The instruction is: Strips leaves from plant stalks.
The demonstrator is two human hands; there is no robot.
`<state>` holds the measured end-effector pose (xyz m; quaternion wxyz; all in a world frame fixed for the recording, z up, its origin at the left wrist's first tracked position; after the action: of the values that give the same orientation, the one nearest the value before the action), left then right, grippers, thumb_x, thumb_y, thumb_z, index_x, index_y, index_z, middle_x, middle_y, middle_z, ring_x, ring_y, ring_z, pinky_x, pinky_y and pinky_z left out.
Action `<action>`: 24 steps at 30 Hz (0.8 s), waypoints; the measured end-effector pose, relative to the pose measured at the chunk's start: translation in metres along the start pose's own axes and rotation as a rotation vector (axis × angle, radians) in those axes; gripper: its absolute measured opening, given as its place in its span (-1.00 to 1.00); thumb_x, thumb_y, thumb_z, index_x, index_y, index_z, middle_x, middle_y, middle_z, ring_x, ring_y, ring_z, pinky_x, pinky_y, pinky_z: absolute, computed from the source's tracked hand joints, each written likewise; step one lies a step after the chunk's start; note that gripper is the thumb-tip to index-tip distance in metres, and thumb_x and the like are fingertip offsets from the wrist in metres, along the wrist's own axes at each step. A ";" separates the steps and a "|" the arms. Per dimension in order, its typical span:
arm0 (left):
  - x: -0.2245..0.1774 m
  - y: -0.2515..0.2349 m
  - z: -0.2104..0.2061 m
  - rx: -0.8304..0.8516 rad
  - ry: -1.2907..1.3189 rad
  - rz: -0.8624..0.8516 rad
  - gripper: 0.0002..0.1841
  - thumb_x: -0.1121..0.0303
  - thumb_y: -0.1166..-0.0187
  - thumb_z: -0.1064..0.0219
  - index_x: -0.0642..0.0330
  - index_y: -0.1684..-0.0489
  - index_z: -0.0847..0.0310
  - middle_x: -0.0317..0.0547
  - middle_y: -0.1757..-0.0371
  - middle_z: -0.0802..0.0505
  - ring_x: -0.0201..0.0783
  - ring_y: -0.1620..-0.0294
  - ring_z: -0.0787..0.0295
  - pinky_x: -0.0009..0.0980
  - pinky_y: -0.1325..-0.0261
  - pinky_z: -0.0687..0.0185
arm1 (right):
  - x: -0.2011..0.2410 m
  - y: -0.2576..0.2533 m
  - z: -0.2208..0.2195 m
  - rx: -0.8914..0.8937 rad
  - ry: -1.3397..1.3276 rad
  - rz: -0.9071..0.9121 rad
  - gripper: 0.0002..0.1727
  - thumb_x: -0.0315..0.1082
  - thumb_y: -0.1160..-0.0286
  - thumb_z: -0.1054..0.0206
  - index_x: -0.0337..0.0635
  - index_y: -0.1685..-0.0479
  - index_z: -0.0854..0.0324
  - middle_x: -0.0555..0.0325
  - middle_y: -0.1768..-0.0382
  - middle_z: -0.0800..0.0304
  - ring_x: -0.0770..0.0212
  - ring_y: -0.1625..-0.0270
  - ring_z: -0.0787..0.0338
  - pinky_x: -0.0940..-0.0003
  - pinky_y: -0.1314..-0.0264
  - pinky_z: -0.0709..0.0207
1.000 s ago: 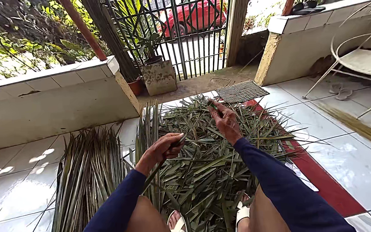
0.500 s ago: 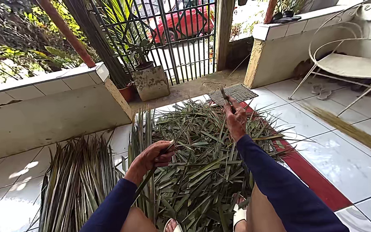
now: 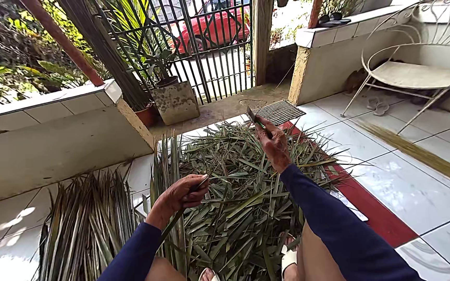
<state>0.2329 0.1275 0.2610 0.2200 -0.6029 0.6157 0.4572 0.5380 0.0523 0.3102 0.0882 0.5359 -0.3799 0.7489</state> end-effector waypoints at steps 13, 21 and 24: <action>-0.001 0.003 -0.003 -0.025 -0.005 0.016 -0.60 0.11 -0.86 0.05 0.04 0.45 -0.48 -0.43 0.74 -0.30 -0.54 0.89 -0.15 -0.63 0.84 -0.14 | -0.007 -0.013 0.013 -0.062 -0.062 -0.047 -0.61 -0.09 -0.78 -0.24 0.19 -0.49 -0.70 0.23 0.40 -0.71 0.34 0.49 -0.51 0.39 0.37 -0.43; -0.002 0.008 -0.002 -0.057 -0.049 -0.002 -0.59 0.06 -0.86 0.02 0.03 0.44 -0.48 -0.42 0.72 -0.32 -0.53 0.88 -0.14 -0.63 0.85 -0.10 | -0.031 -0.033 0.061 -0.413 -0.020 -0.069 -0.56 -0.05 -0.81 -0.17 0.12 -0.56 -0.60 0.11 0.34 -0.69 0.23 0.43 -0.58 0.19 0.30 -0.53; -0.007 0.008 0.001 -0.220 -0.107 -0.131 -0.56 0.04 -0.88 0.05 0.07 0.40 -0.51 -0.39 0.71 -0.35 -0.50 0.86 -0.15 -0.61 0.82 -0.12 | -0.027 -0.029 0.064 -0.420 -0.016 -0.126 -0.50 0.05 -0.79 -0.17 -0.05 -0.49 -0.56 0.09 0.29 -0.65 0.24 0.38 -0.57 0.18 0.27 -0.50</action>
<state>0.2266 0.1314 0.2688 0.2144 -0.6370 0.5086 0.5380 0.6113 0.0376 0.3095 0.2412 0.5342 -0.4939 0.6422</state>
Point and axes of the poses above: each hand's wrist, its own y-axis away from the middle knuckle, its own z-axis out of the back of the hand, x = y × z, the point moved 4 cm from there along -y, towards the middle knuckle
